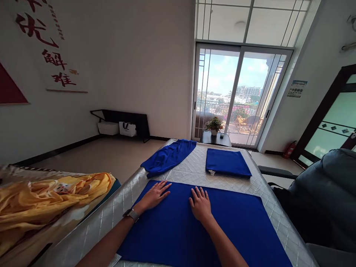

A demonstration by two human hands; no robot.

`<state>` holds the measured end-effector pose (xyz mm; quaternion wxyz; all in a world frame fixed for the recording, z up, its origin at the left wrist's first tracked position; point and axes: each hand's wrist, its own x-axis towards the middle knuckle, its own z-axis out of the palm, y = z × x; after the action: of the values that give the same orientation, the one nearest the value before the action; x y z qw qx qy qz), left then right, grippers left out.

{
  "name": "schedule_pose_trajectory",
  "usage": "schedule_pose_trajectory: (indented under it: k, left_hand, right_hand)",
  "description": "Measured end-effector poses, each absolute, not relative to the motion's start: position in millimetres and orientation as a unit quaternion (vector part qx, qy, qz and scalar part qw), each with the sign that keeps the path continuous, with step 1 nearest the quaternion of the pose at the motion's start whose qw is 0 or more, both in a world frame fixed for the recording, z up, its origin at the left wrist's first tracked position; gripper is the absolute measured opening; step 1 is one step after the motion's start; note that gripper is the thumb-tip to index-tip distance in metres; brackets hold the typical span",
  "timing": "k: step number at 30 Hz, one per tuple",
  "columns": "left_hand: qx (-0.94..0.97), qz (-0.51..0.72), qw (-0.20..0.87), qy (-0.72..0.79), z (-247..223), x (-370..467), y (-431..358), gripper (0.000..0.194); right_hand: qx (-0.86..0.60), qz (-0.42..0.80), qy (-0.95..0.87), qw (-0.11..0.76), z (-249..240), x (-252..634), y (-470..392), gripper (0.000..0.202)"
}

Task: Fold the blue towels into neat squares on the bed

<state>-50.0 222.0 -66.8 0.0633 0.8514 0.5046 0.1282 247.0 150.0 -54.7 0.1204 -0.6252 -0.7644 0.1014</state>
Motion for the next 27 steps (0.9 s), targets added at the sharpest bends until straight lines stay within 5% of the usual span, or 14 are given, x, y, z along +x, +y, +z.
schedule_pose_trajectory:
  k: [15, 27]
  left_hand:
    - [0.808, 0.145, 0.024, 0.57, -81.0, -100.5, 238.6, 0.06]
    - [0.804, 0.151, 0.035, 0.574, -80.6, -99.5, 236.4, 0.061]
  right_hand:
    - [-0.824, -0.016, -0.564, 0.046, -102.4, 517.2, 115.5, 0.07]
    - [-0.858, -0.07, -0.507, -0.033, -68.2, 490.4, 114.1, 0.061]
